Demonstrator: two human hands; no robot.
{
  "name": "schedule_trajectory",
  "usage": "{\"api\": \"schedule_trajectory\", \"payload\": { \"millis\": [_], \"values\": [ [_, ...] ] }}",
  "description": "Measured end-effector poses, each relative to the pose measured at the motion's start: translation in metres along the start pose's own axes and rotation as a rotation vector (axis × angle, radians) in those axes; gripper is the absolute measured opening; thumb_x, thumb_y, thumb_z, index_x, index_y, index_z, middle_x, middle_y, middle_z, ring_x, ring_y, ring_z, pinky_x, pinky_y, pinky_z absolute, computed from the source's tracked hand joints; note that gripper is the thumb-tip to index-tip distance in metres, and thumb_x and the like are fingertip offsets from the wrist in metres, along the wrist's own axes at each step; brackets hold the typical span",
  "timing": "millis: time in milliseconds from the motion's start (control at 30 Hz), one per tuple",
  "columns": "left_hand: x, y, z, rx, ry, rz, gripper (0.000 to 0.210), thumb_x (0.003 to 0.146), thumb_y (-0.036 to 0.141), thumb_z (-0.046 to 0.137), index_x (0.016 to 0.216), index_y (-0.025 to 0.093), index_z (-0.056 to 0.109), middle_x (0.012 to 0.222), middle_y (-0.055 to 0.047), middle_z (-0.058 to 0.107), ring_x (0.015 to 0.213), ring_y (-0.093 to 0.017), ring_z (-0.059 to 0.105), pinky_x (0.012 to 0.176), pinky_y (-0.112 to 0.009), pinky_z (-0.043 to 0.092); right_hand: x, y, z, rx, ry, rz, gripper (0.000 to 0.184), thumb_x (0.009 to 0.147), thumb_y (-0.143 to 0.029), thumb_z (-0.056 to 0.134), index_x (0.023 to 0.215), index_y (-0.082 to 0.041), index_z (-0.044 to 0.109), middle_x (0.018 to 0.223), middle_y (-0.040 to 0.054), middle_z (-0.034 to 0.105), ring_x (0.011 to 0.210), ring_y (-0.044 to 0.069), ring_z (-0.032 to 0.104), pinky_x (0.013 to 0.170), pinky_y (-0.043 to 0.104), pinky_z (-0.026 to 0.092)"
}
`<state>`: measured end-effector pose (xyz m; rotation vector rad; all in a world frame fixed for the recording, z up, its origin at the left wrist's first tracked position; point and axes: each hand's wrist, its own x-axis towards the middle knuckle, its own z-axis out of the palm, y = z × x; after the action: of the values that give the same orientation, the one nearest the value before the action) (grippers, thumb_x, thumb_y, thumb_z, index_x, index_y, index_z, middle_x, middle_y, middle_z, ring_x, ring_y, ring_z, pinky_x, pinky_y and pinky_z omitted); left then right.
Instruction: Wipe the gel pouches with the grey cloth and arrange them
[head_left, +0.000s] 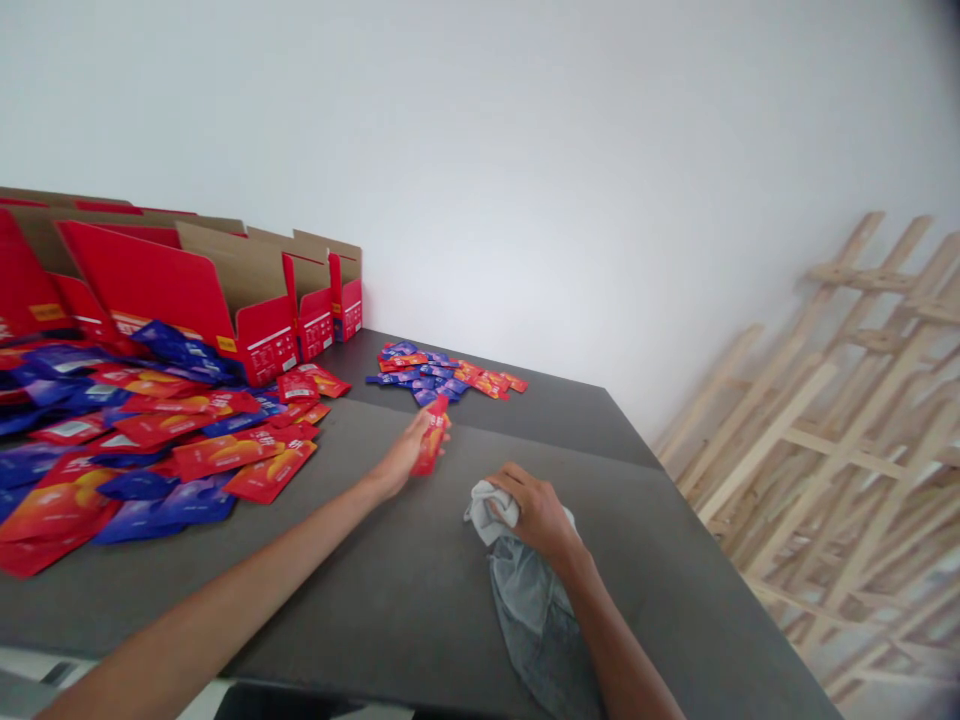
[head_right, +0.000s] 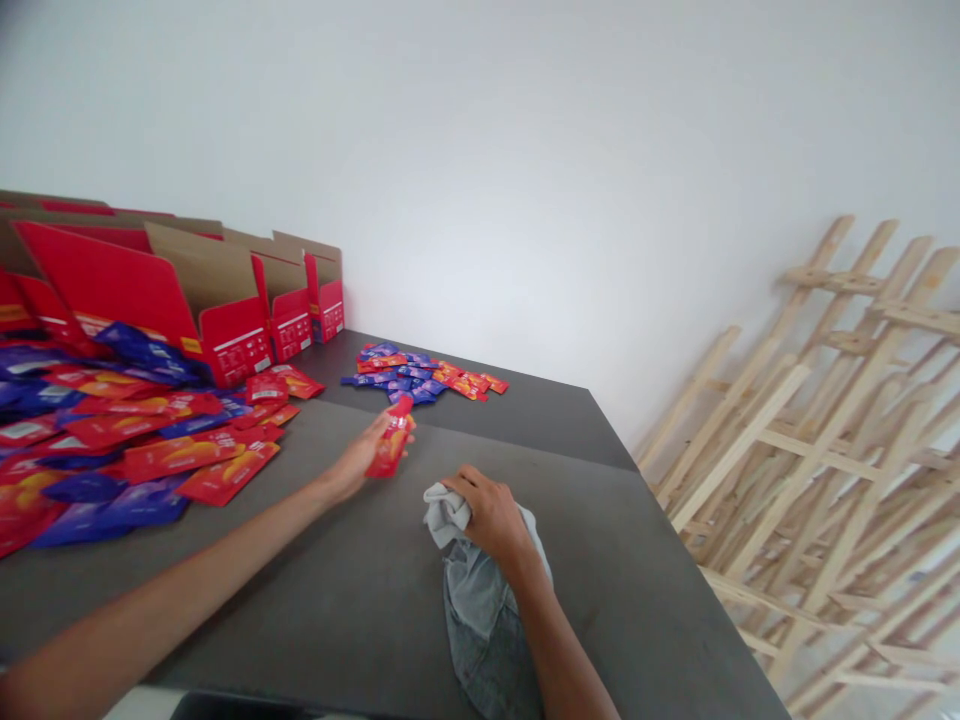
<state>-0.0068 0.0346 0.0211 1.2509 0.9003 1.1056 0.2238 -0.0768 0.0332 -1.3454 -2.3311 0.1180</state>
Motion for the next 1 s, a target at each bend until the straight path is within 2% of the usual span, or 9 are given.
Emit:
{"api": "schedule_trajectory", "payload": {
  "millis": [100, 167, 300, 400, 500, 600, 767, 900, 1000],
  "values": [
    [0.031, 0.031, -0.051, 0.743, 0.19, 0.31, 0.055, 0.098, 0.046, 0.041, 0.146, 0.019, 0.046, 0.134, -0.014, 0.057, 0.125, -0.028, 0.052, 0.105, -0.044, 0.043, 0.0, -0.002, -0.001, -0.024, -0.031, 0.012, 0.025, 0.097, -0.023, 0.058, 0.121, -0.025, 0.066, 0.109, 0.0053, 0.065, 0.094, 0.017, 0.065, 0.079, 0.025, 0.048],
    [0.051, 0.052, -0.088, 1.148, 0.27, 0.366, 0.058, 0.098, 0.045, 0.041, 0.149, 0.017, 0.042, 0.136, -0.017, 0.053, 0.129, -0.032, 0.047, 0.109, -0.049, 0.038, 0.0, -0.003, -0.001, -0.031, -0.046, 0.006, 0.026, 0.097, -0.022, 0.058, 0.122, -0.025, 0.065, 0.11, 0.0052, 0.065, 0.094, 0.017, 0.065, 0.078, 0.024, 0.047],
    [0.075, 0.081, -0.155, 1.604, 0.373, 0.071, 0.056, 0.099, 0.046, 0.041, 0.149, 0.02, 0.044, 0.135, -0.018, 0.051, 0.125, -0.035, 0.049, 0.102, -0.049, 0.042, 0.001, -0.002, 0.0, -0.021, -0.053, -0.014, 0.028, 0.096, -0.019, 0.059, 0.122, -0.026, 0.065, 0.109, 0.0045, 0.065, 0.093, 0.016, 0.065, 0.078, 0.024, 0.047],
    [0.081, 0.084, -0.191, 1.663, 0.406, -0.12, 0.056, 0.094, 0.04, 0.053, 0.143, 0.013, 0.051, 0.136, -0.022, 0.051, 0.122, -0.039, 0.049, 0.096, -0.052, 0.044, 0.0, 0.0, 0.0, -0.021, -0.049, -0.009, 0.028, 0.095, -0.02, 0.059, 0.122, -0.026, 0.066, 0.109, 0.0045, 0.065, 0.094, 0.016, 0.065, 0.077, 0.023, 0.047],
    [0.08, 0.077, -0.214, 1.681, 0.404, -0.234, 0.053, 0.087, 0.033, 0.062, 0.133, 0.007, 0.059, 0.134, -0.026, 0.053, 0.121, -0.043, 0.049, 0.092, -0.052, 0.046, 0.0, 0.002, 0.0, -0.037, -0.042, -0.006, 0.028, 0.095, -0.021, 0.06, 0.122, -0.025, 0.066, 0.11, 0.0049, 0.065, 0.094, 0.017, 0.065, 0.075, 0.023, 0.046],
    [0.077, 0.069, -0.225, 1.714, 0.382, -0.272, 0.047, 0.088, 0.029, 0.06, 0.127, 0.004, 0.063, 0.132, -0.029, 0.054, 0.123, -0.045, 0.048, 0.092, -0.05, 0.045, -0.001, 0.003, 0.0, -0.052, -0.038, -0.011, 0.032, 0.095, -0.019, 0.059, 0.125, -0.026, 0.064, 0.11, 0.0048, 0.065, 0.094, 0.016, 0.064, 0.075, 0.023, 0.045],
    [0.077, 0.068, -0.227, 1.753, 0.306, -0.247, 0.038, 0.091, 0.013, 0.045, 0.122, 0.007, 0.066, 0.124, -0.025, 0.061, 0.116, -0.038, 0.056, 0.09, -0.047, 0.047, -0.001, -0.001, -0.003, -0.051, -0.069, -0.004, 0.032, 0.096, -0.02, 0.059, 0.127, -0.027, 0.064, 0.109, 0.0042, 0.065, 0.094, 0.016, 0.064, 0.075, 0.023, 0.045],
    [0.088, 0.067, -0.21, 1.772, 0.26, -0.137, 0.037, 0.086, 0.015, 0.052, 0.119, 0.008, 0.066, 0.122, -0.021, 0.063, 0.116, -0.037, 0.056, 0.092, -0.047, 0.048, -0.001, -0.004, -0.006, -0.03, -0.071, -0.007, 0.031, 0.096, -0.021, 0.058, 0.126, -0.027, 0.064, 0.108, 0.0038, 0.065, 0.094, 0.016, 0.064, 0.076, 0.024, 0.045],
    [0.099, 0.053, -0.181, 1.742, 0.165, 0.006, 0.036, 0.085, 0.017, 0.051, 0.115, 0.012, 0.069, 0.117, -0.018, 0.065, 0.113, -0.034, 0.059, 0.094, -0.044, 0.048, 0.0, -0.006, -0.005, -0.028, -0.094, -0.002, 0.031, 0.095, -0.02, 0.06, 0.124, -0.027, 0.064, 0.109, 0.0035, 0.065, 0.094, 0.016, 0.064, 0.076, 0.024, 0.045]
  ]
}}
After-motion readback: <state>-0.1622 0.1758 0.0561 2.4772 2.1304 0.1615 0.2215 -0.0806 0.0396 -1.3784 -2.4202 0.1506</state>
